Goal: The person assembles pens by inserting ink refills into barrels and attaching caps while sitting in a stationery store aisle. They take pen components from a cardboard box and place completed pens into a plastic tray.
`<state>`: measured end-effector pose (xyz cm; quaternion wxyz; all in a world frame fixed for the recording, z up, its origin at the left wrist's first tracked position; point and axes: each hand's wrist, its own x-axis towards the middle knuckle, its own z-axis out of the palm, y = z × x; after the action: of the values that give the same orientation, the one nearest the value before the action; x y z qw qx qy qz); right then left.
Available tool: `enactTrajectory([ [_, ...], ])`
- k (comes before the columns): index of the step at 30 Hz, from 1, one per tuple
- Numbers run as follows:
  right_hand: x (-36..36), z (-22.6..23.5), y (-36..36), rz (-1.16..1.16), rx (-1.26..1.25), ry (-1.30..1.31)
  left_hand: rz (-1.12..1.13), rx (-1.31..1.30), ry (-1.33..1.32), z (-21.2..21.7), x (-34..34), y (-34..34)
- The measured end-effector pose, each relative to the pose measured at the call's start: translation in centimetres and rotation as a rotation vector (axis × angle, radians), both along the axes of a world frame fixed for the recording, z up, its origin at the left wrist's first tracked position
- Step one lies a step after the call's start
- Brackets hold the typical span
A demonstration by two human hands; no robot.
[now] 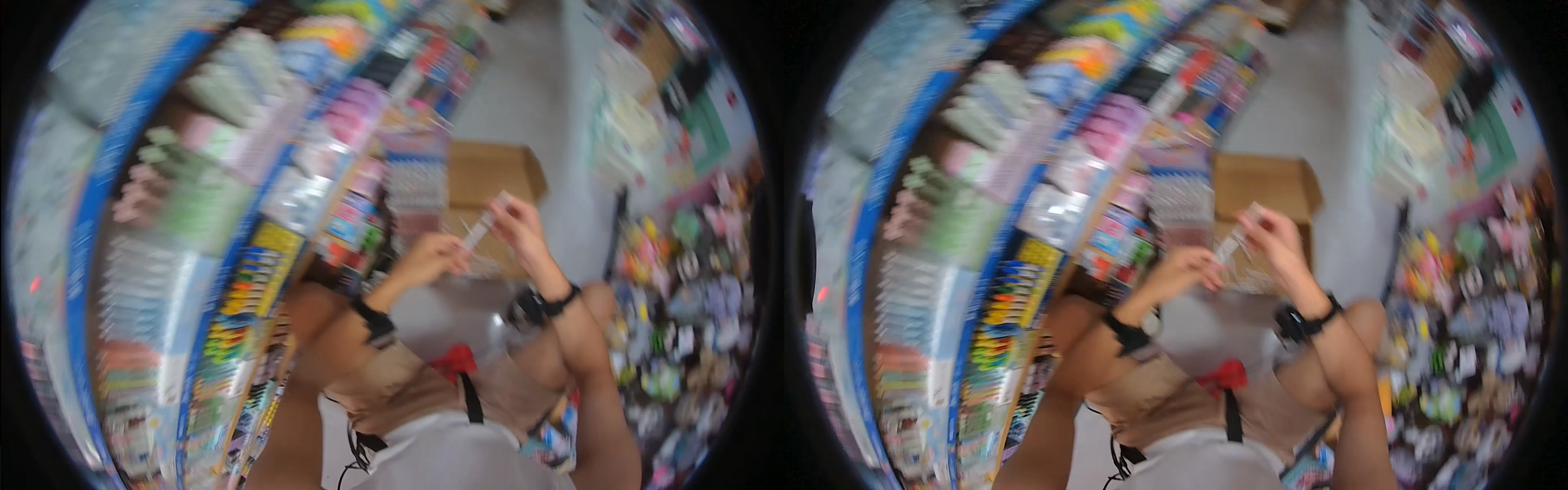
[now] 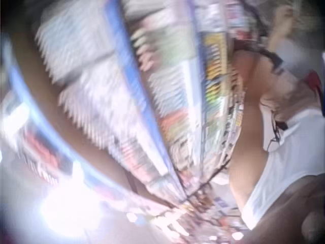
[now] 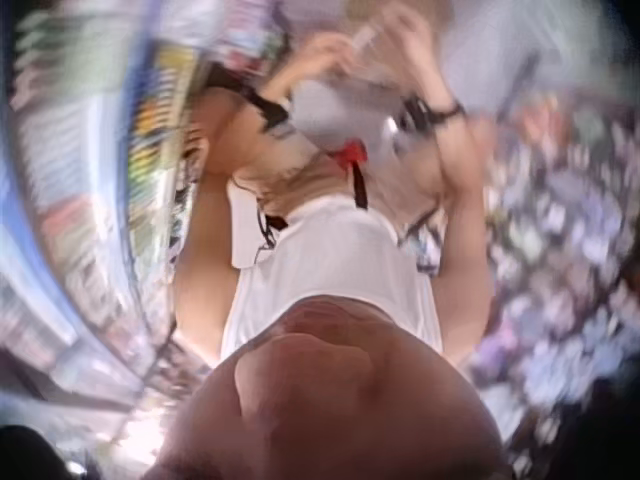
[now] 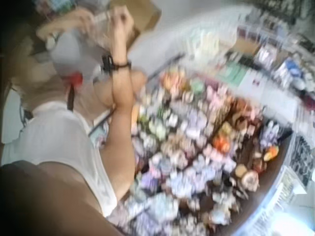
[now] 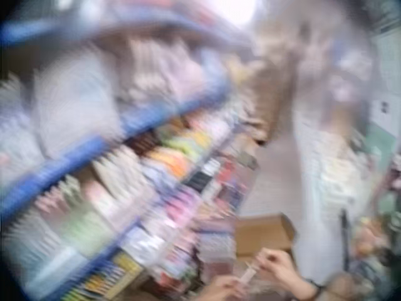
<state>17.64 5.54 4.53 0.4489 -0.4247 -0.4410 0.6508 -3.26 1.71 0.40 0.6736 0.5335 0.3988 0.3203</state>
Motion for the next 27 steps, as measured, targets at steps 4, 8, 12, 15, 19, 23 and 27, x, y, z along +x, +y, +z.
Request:
enactTrajectory([
  [4, -0.7, -1.0, 1.0, 0.176, -0.035, 0.116, -0.114, -0.092, -0.031, 0.8, -0.8, 0.1],
  [8, -0.5, -0.9, 0.8, 0.265, -0.103, 0.162, -0.204, -0.147, -0.052, 1.5, 0.2, -0.2],
  [12, -0.7, -2.0, 0.6, 0.286, -0.092, 0.137, -0.251, -0.160, -0.075, 1.1, 0.5, -0.5],
  [15, -1.3, -1.5, 0.2, 0.311, -0.229, 0.341, -0.262, -0.189, -0.085, 1.3, 0.5, -0.8],
  [19, -0.9, -1.4, 0.6, 0.459, -0.326, 0.519, -0.280, -0.160, -0.072, 1.3, 0.6, -0.8],
  [23, -0.6, -1.5, 0.6, 0.453, -0.375, 0.635, -0.276, -0.150, -0.070, 1.4, 0.4, -0.5],
  [27, -0.5, -2.0, 0.6, 0.478, -0.406, 0.662, -0.286, -0.169, -0.080, 1.2, 0.5, -0.7],
])
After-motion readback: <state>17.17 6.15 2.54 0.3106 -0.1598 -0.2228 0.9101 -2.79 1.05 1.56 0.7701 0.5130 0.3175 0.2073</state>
